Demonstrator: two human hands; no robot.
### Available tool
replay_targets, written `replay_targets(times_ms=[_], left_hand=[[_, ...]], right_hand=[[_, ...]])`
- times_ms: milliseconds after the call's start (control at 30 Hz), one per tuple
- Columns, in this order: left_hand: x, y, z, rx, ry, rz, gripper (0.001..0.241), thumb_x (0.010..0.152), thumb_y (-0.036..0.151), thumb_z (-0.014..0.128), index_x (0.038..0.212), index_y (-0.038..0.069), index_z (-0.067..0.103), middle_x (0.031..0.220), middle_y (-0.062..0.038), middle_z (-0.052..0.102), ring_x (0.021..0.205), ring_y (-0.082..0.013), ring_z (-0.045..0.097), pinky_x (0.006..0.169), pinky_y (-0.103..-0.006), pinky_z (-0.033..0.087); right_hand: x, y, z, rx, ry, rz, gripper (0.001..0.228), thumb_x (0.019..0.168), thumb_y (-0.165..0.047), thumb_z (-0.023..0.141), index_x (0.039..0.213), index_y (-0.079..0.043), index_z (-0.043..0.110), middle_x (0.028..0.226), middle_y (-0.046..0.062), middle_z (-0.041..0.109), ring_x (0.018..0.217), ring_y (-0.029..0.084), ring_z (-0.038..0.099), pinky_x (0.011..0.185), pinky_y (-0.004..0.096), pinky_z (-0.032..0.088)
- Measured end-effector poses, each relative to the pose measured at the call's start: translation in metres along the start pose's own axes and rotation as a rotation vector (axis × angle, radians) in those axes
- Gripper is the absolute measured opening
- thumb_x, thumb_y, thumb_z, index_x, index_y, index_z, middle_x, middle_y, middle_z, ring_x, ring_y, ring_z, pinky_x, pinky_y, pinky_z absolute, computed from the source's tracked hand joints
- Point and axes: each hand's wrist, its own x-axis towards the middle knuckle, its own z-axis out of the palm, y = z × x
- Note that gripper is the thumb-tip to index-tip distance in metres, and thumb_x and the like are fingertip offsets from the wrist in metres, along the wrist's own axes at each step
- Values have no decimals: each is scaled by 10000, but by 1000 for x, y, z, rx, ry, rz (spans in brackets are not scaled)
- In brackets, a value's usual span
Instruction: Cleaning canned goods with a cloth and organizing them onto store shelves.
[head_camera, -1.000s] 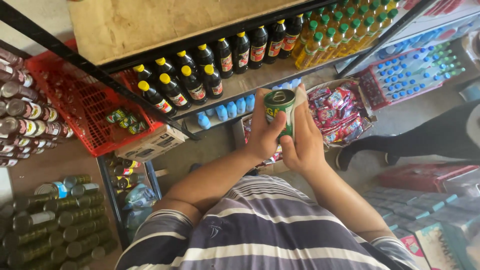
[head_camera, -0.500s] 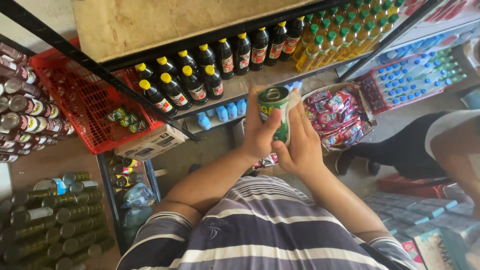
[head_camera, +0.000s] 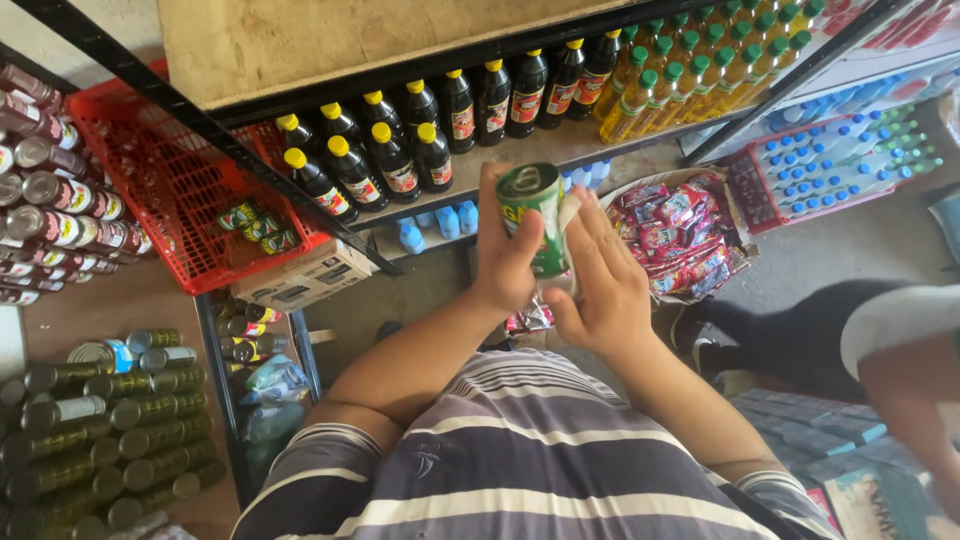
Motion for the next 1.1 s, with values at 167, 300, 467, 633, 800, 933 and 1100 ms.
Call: replay_targets(times_ms=[167, 300, 467, 633, 800, 933, 1100], left_hand=[[-1, -5, 1, -17, -39, -24, 431, 1026, 465, 617, 1217, 107, 472, 977, 72, 483, 869, 1, 414, 802, -209, 361], [-5, -7, 3, -60, -17, -38, 377, 1030, 397, 622, 1224, 106, 482, 990, 71, 465, 898, -11, 415, 827, -212, 361], [5, -10, 2, -142, 52, -6, 376, 1039, 417, 614, 1222, 114, 486, 1014, 57, 505, 917, -3, 430, 854, -216, 369], [4, -11, 1, -137, 6, -49, 369, 1047, 420, 609, 1233, 122, 495, 1026, 56, 512, 923, -14, 449, 855, -219, 372], [10, 1, 4, -76, -43, -41, 351, 1051, 388, 620, 1251, 126, 498, 1027, 44, 485, 926, -42, 440, 855, -232, 374], [10, 0, 9, -303, 54, -73, 332, 1056, 365, 603, 1240, 108, 501, 1023, 34, 540, 909, -14, 489, 844, -210, 393], [6, -14, 4, -400, 50, -69, 330, 1098, 318, 500, 1288, 48, 504, 1086, -39, 593, 929, -53, 532, 921, -251, 439]], right_hand=[[-3, 7, 5, 13, 15, -81, 807, 1020, -574, 460, 1382, 137, 583, 1441, 385, 531, 1317, 549, 541, 1066, 554, 486], [10, 2, 3, -22, 33, -62, 806, 1032, -564, 463, 1432, 131, 546, 1472, 373, 506, 1343, 528, 527, 1076, 550, 484], [10, -4, -3, -28, -4, -58, 729, 1030, -524, 482, 1360, 108, 629, 1434, 320, 580, 1306, 487, 587, 1068, 515, 500], [14, -4, -2, -34, -18, -62, 807, 1016, -574, 481, 1392, 132, 587, 1458, 359, 531, 1334, 518, 545, 1102, 536, 468], [22, -8, -6, -161, -8, -30, 838, 1038, -597, 459, 1405, 147, 572, 1464, 360, 526, 1334, 512, 551, 1098, 521, 474], [19, -6, -8, -154, -19, -62, 734, 1057, -524, 443, 1354, 121, 628, 1411, 342, 583, 1289, 495, 593, 1074, 518, 495], [14, 5, 7, -97, -12, -151, 725, 1047, -524, 445, 1345, 105, 646, 1435, 332, 570, 1317, 510, 564, 1084, 545, 482]])
